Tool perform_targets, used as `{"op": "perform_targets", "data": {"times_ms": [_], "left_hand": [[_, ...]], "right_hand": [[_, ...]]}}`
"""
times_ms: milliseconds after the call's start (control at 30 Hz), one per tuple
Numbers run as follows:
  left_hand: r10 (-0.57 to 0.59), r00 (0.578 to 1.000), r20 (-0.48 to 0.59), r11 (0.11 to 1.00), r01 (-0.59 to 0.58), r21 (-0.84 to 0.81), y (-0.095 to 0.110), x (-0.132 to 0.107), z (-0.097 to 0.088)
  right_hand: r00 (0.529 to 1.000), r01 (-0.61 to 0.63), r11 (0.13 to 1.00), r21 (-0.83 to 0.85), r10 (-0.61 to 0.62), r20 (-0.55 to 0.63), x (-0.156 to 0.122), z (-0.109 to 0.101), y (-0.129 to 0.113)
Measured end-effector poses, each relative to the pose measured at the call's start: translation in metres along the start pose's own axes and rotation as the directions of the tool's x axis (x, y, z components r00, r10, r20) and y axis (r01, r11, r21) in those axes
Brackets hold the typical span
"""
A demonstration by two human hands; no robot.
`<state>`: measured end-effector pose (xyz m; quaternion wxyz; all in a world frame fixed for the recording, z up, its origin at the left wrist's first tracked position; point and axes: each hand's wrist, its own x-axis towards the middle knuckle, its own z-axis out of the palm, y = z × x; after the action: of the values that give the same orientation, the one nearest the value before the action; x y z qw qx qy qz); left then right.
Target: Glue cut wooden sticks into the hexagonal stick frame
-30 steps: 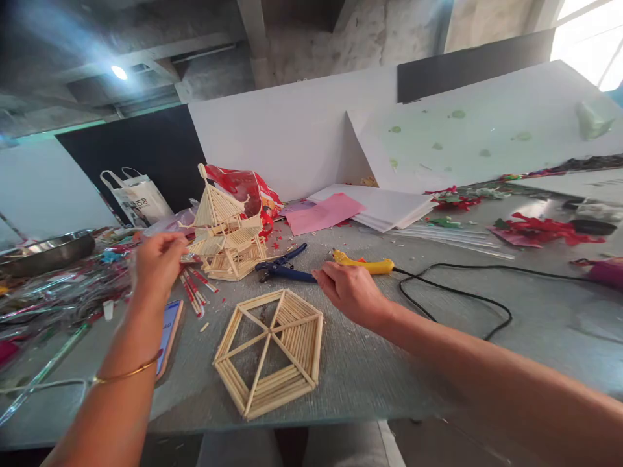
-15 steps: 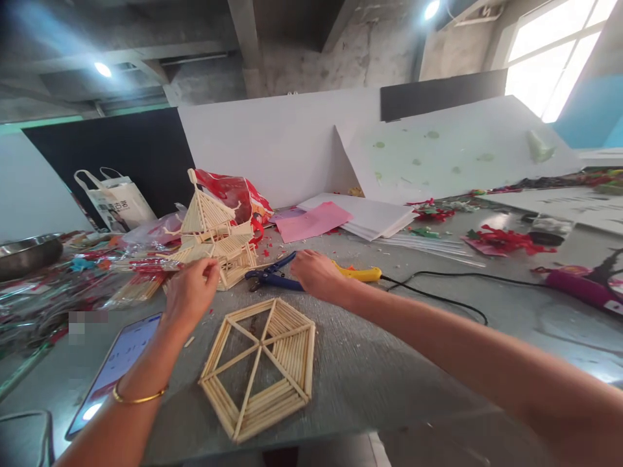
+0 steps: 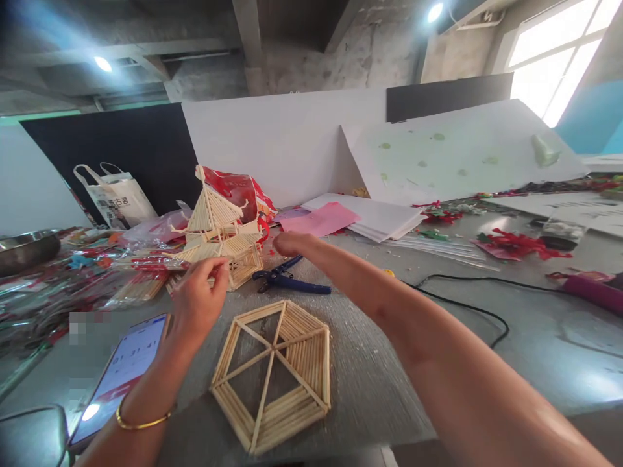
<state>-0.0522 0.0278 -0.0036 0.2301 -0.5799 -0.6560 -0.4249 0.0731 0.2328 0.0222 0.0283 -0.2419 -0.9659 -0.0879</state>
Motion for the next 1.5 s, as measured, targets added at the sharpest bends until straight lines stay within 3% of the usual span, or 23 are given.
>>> {"op": "perform_targets", "data": {"times_ms": [133,233,333,433,567,700,733,800,867,933,1033,1133,1500], "left_hand": [[-0.046,0.999,0.025,0.996,0.048,-0.078,0.002,0.0,-0.001],[0.121,0.991,0.052,0.98,-0.111,-0.164,0.009,-0.002,0.002],[0.376,0.921,0.096,0.914,-0.352,-0.203,0.018,-0.008,0.009],[0.493,0.84,0.225,0.869,-0.463,-0.174,0.026,-0.013,0.013],[0.474,0.808,0.351,0.88,-0.448,-0.156,0.036,-0.017,0.007],[0.329,0.778,0.535,0.944,-0.266,-0.194,0.051,-0.02,-0.008],[0.285,0.737,0.613,0.958,-0.189,-0.217,0.054,-0.022,-0.012],[0.253,0.573,0.779,0.958,-0.036,-0.285,0.059,-0.025,-0.019],[0.265,0.409,0.873,0.943,0.081,-0.324,0.061,-0.029,-0.023],[0.271,0.32,0.908,0.933,0.146,-0.33,0.062,-0.032,-0.024],[0.282,0.246,0.927,0.918,0.21,-0.335,0.064,-0.033,-0.024],[0.286,0.219,0.933,0.91,0.242,-0.335,0.066,-0.031,-0.024],[0.283,0.249,0.926,0.927,0.175,-0.33,0.067,-0.034,-0.019]], "right_hand": [[0.998,0.005,1.0,-0.004,-0.005,0.06,-0.046,-0.022,0.008],[0.995,0.057,0.997,0.055,-0.061,0.074,-0.084,-0.035,-0.013],[0.984,0.168,0.967,0.191,-0.175,0.021,-0.111,-0.041,-0.043],[0.973,0.227,0.933,0.28,-0.226,-0.038,-0.123,-0.041,-0.062],[0.976,0.214,0.908,0.36,-0.211,-0.05,-0.13,-0.04,-0.071],[0.987,0.159,0.883,0.443,-0.134,-0.087,-0.147,-0.04,-0.07],[0.988,0.139,0.885,0.445,-0.092,-0.127,-0.152,-0.038,-0.068],[0.973,0.069,0.899,0.433,0.036,-0.228,-0.161,-0.031,-0.059],[0.935,-0.059,0.914,0.401,0.192,-0.299,-0.166,-0.021,-0.048],[0.891,-0.206,0.918,0.34,0.32,-0.323,-0.169,-0.009,-0.037],[0.865,-0.326,0.914,0.242,0.392,-0.314,-0.169,0.001,-0.029],[0.885,-0.331,0.927,0.178,0.37,-0.282,-0.168,0.004,-0.031],[0.937,-0.264,0.962,0.069,0.273,-0.22,-0.166,0.009,-0.037]]}}
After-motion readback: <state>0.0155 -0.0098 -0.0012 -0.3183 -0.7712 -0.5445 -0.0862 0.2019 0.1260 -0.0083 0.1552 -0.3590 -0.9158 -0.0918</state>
